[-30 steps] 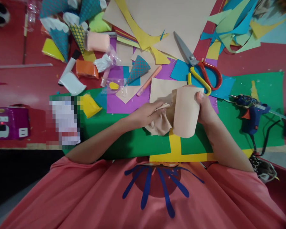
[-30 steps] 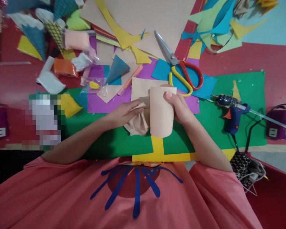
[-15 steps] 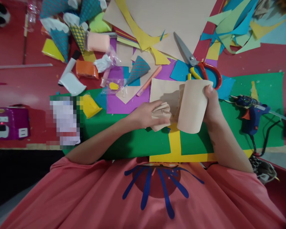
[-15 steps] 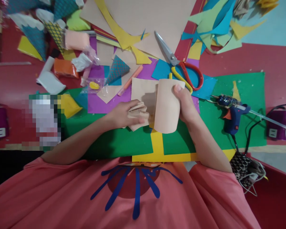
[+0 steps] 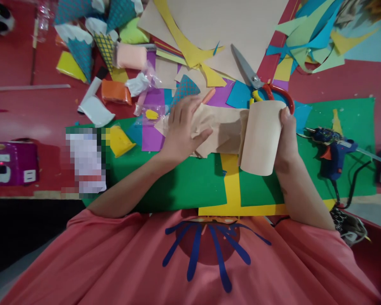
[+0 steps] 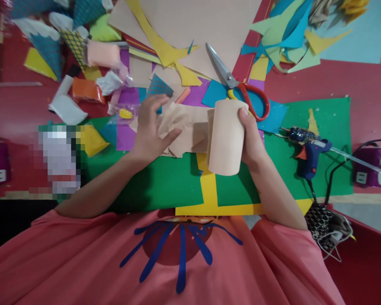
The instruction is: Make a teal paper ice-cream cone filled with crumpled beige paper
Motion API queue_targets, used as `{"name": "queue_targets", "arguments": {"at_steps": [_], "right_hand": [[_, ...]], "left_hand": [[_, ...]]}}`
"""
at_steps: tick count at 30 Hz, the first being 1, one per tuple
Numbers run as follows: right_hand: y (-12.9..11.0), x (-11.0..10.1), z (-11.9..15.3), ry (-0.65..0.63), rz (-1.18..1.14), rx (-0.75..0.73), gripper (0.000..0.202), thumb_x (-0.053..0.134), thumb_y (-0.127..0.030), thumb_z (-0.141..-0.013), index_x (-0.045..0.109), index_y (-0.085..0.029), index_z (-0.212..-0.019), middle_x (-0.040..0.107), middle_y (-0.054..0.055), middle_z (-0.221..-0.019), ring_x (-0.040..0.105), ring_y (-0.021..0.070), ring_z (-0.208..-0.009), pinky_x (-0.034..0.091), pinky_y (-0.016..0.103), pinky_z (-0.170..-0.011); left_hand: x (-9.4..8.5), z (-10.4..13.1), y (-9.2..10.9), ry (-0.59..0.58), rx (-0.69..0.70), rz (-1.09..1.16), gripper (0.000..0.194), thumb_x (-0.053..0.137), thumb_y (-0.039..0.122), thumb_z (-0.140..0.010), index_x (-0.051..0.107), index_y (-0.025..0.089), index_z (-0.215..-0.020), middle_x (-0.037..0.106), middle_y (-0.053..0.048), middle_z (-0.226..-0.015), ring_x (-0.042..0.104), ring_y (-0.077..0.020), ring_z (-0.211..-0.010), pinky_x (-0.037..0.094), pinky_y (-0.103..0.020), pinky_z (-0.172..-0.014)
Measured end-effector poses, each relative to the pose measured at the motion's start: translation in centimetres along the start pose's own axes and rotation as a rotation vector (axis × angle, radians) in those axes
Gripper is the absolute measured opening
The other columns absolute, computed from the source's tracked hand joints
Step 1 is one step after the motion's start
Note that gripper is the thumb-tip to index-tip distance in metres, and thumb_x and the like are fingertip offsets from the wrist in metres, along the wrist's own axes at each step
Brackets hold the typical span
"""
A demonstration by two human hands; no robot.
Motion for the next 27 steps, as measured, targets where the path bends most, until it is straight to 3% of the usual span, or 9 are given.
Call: {"name": "queue_targets", "arguments": {"at_steps": [2,4,7,11,15,20,22,25,27], "right_hand": [[1.1,0.4,-0.1,-0.008,-0.069,0.049,0.072,0.073,-0.077,-0.058,0.069,-0.020,-0.102,0.074,0.004,-0.085,0.071,0.0222,-0.079,0.062,0.035,-0.070],[2.7,1.3,0.0,-0.054,-0.099,0.124,0.076,0.074,-0.081,-0.053,0.068,-0.020,-0.098,0.075,0.006,-0.084,0.073,0.0271,-0.085,0.064,0.040,-0.073],[4.1,2.9,0.3,-0.155,-0.100,0.124,0.067,0.073,-0.079,-0.059,0.067,-0.023,-0.096,0.076,0.007,-0.087,0.073,0.0307,-0.096,0.064,0.043,-0.076],[4.6,4.4,0.4,-0.247,-0.114,0.116,0.054,0.074,-0.071,-0.066,0.066,-0.026,-0.096,0.076,0.003,-0.087,0.073,0.0286,-0.102,0.064,0.041,-0.080],[4.9,4.4,0.5,-0.243,-0.150,0.264,0.050,0.070,-0.073,-0.067,0.067,-0.028,-0.088,0.075,0.001,-0.082,0.073,0.0276,-0.100,0.064,0.043,-0.082],[3.6,3.0,0.0,-0.177,-0.074,0.209,0.060,0.055,-0.084,-0.070,0.067,-0.027,-0.086,0.077,0.002,-0.099,0.067,0.0325,-0.116,0.059,0.052,-0.091],[3.0,2.4,-0.1,-0.152,-0.045,0.135,0.063,0.059,-0.084,-0.066,0.067,-0.027,-0.092,0.076,0.004,-0.106,0.064,0.0338,-0.121,0.057,0.054,-0.096],[2.6,1.7,0.2,-0.111,-0.017,0.081,0.066,0.070,-0.080,-0.058,0.067,-0.026,-0.096,0.076,0.005,-0.107,0.062,0.0347,-0.125,0.057,0.053,-0.100],[2.7,1.5,0.4,-0.107,0.031,0.097,0.064,0.070,-0.079,-0.058,0.068,-0.027,-0.095,0.077,0.003,-0.106,0.063,0.0343,-0.124,0.057,0.051,-0.098]], "left_hand": [[-0.4,0.3,1.8,0.040,0.137,-0.043,0.046,0.053,0.056,-0.094,0.053,0.024,-0.127,0.062,-0.013,-0.131,0.056,-0.0273,-0.128,0.044,-0.044,-0.107],[0.2,0.7,3.4,-0.039,0.207,0.005,0.036,0.047,0.051,-0.098,0.057,0.022,-0.116,0.069,-0.009,-0.112,0.065,-0.0217,-0.110,0.051,-0.036,-0.094],[1.6,1.1,4.0,-0.195,0.124,0.157,0.038,0.050,0.055,-0.096,0.058,0.019,-0.091,0.068,-0.003,-0.083,0.064,-0.0145,-0.076,0.051,-0.026,-0.069],[2.9,1.2,3.0,-0.277,-0.025,0.249,0.037,0.052,0.045,-0.092,0.046,0.019,-0.065,0.050,0.003,-0.061,0.048,-0.0099,-0.055,0.039,-0.023,-0.052],[3.4,1.4,0.6,-0.262,-0.257,0.494,0.027,0.052,0.039,-0.088,0.048,0.020,-0.068,0.046,0.004,-0.059,0.046,-0.0092,-0.050,0.035,-0.022,-0.045],[1.0,1.2,-2.7,0.041,-0.385,0.615,0.025,0.055,0.041,-0.083,0.053,0.021,-0.068,0.041,0.004,-0.055,0.042,-0.0089,-0.047,0.034,-0.023,-0.044],[0.4,1.1,-3.5,0.102,-0.417,0.676,0.024,0.058,0.040,-0.079,0.053,0.021,-0.064,0.043,0.003,-0.057,0.046,-0.0102,-0.051,0.037,-0.025,-0.047],[0.7,1.0,-3.8,0.076,-0.465,0.759,0.027,0.062,0.044,-0.075,0.053,0.021,-0.063,0.043,0.002,-0.058,0.048,-0.0111,-0.054,0.039,-0.025,-0.050],[1.7,0.9,-3.1,-0.032,-0.474,0.780,0.032,0.066,0.050,-0.074,0.056,0.021,-0.068,0.046,0.003,-0.062,0.048,-0.0109,-0.056,0.039,-0.025,-0.051]]}}
Point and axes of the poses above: each hand's wrist, its own z-axis away from the middle knuckle, its own x-axis out of the palm, y = z × x, the point moved 10 cm from there along -z, towards the middle knuckle
